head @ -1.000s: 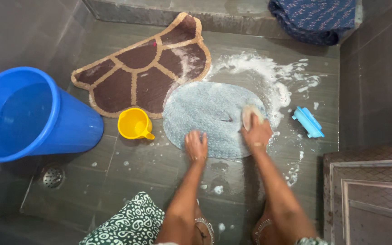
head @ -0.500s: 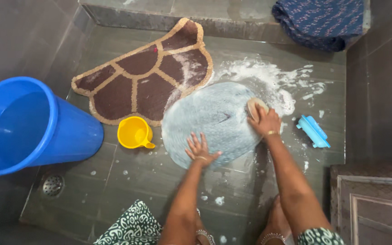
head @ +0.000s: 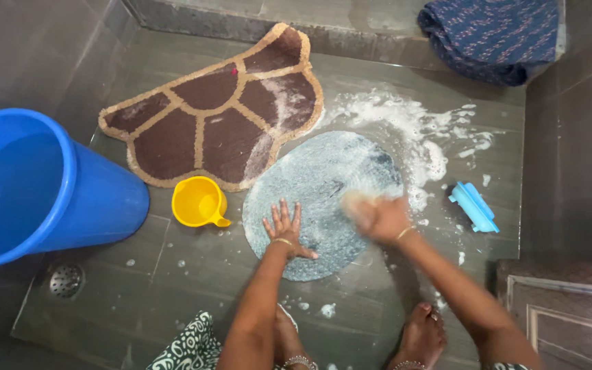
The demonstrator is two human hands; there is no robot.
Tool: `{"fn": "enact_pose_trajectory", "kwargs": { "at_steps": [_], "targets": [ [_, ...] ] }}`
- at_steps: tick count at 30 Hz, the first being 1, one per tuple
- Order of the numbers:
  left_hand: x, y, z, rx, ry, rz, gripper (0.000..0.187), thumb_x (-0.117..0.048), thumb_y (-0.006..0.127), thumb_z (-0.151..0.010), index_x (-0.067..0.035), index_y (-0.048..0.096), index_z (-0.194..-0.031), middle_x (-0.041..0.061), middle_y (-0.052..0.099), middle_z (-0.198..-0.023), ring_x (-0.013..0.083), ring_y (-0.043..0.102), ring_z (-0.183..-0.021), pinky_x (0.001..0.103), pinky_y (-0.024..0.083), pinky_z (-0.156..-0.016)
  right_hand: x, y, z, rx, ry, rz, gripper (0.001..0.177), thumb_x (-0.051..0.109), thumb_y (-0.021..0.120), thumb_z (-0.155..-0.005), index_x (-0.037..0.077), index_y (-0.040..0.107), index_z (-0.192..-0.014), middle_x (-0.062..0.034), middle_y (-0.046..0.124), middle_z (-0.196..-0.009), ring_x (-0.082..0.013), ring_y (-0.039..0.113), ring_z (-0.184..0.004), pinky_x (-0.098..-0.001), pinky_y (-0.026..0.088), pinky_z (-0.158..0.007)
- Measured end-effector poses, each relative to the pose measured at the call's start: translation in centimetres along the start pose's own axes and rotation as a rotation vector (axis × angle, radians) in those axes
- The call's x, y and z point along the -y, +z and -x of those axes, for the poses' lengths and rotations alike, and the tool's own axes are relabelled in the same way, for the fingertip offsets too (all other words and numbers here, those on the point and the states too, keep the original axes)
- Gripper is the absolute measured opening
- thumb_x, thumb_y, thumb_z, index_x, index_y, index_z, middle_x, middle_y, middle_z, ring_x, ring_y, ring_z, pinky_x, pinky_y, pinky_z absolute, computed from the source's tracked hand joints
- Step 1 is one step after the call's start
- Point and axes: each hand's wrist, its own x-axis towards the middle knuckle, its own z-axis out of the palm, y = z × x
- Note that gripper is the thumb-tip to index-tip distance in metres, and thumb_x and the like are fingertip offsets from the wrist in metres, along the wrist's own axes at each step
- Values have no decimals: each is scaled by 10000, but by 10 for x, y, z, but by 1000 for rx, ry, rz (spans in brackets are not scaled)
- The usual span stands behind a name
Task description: The person scrubs a bath mat on the bathroom floor using a brush and soapy water from a bucket.
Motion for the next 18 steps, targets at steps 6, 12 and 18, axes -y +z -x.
{"fn": "enact_pose_trajectory", "kwargs": {
  "at_steps": [6,12,18],
  "targets": [
    [-5,-11,1,16,-11,-35,1698,-703,930,-467,-251,-239,-1613,210,-346,-1651,475,-296,-1513,742,-80,-1158,-13,-12,-36,-480,340,134,722,655,561,-783,207,635,-1344,-221,728,-1001,-400,680,-926,-621,416,-827],
    [-4,-4,26,137,-37,-72,1714,-698,932,-479,-221,-267,-1607,225,-379,-1633,498,-310,-1500,748,-68,-1149,54,37,-22,-217,-142,-29,570,573,627,-787,311,641,-1293,-167,703,-1126,-379,613,-1056,-610,361,-923],
    [0,4,26,111,1,-35,1698,-676,936,-484,-234,-252,-1614,227,-385,-1628,518,-320,-1485,767,-82,-1135,-8,4,-80,-336,533,-21,676,614,593,-840,276,561,-1425,-240,651,-1140,-397,609,-1044,-623,335,-936]
  ]
}}
